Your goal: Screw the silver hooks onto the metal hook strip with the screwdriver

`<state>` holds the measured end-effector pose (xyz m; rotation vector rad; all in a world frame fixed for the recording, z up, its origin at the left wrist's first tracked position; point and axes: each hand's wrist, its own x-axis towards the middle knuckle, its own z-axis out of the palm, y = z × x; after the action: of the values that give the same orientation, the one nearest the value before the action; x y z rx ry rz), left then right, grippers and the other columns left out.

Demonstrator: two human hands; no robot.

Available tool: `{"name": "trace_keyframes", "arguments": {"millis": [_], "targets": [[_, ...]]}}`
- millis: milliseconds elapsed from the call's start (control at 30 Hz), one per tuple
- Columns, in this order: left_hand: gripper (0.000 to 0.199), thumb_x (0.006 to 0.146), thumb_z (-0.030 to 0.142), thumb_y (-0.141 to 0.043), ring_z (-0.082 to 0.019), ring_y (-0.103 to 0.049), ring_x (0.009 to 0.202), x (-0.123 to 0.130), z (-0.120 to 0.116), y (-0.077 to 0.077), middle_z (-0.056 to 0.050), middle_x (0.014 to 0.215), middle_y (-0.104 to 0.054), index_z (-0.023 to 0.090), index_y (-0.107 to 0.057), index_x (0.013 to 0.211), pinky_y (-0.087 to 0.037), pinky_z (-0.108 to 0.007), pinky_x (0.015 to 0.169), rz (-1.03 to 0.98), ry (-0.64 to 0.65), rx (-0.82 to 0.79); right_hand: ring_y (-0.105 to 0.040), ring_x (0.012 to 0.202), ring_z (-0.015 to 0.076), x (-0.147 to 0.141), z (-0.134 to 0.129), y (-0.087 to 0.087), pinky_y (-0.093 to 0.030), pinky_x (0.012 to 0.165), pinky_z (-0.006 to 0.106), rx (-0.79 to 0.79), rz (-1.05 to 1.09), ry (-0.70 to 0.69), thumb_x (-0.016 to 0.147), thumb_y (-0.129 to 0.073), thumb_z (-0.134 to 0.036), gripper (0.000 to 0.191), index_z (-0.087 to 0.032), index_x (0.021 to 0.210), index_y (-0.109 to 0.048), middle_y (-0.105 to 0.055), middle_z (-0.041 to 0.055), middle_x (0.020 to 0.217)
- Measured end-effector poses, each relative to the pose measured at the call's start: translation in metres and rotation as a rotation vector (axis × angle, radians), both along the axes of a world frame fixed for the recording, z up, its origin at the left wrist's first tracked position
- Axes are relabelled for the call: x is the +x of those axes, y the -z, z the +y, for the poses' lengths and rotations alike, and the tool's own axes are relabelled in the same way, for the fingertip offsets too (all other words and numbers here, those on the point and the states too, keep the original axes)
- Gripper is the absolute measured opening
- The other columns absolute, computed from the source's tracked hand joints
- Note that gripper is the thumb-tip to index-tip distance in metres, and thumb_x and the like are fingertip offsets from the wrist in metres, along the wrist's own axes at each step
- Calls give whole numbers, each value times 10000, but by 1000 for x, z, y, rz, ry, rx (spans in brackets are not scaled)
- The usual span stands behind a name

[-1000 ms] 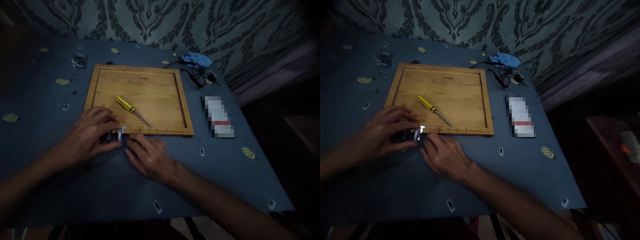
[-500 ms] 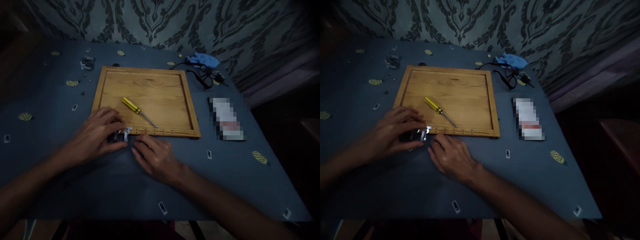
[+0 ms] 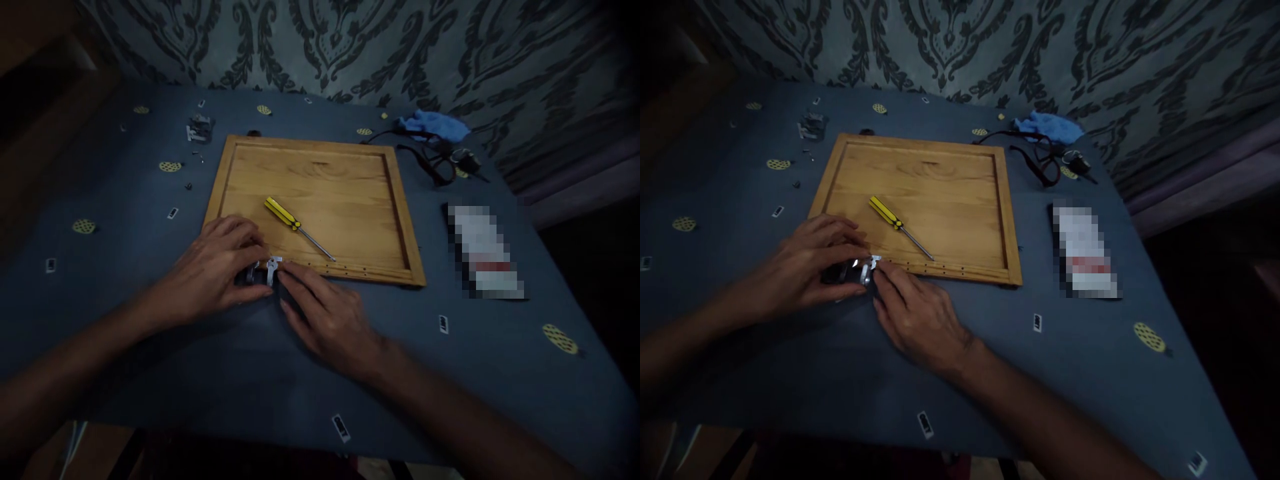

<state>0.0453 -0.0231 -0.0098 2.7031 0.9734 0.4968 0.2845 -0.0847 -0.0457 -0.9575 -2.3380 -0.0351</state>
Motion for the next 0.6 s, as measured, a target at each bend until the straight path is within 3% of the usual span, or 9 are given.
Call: {"name": "trace_keyframes", "arguments": {"millis": [300,600], "targets": [[330,997,442,-749,-332,-625,1197,-2,-1,2,-123,1211,-706,209,-756,1231,-527,-503,1024,-19,14,53,-780,1156,270,1,2,6,-689,883,374,-25,-122,3,1072,-487,-93,372,-32,1371,-700,-760,223,1381],[314,991,460,-747,-328,-622,1212,1,-2,2,-116,1226,-707,220,-756,1193,-526,-527,1053,17,-21,31,-768,877,217,1,1,8,-653,698,337,17,-196,41,964,-479,34,469,-70,1362,-704,-766,207,1359]]}}
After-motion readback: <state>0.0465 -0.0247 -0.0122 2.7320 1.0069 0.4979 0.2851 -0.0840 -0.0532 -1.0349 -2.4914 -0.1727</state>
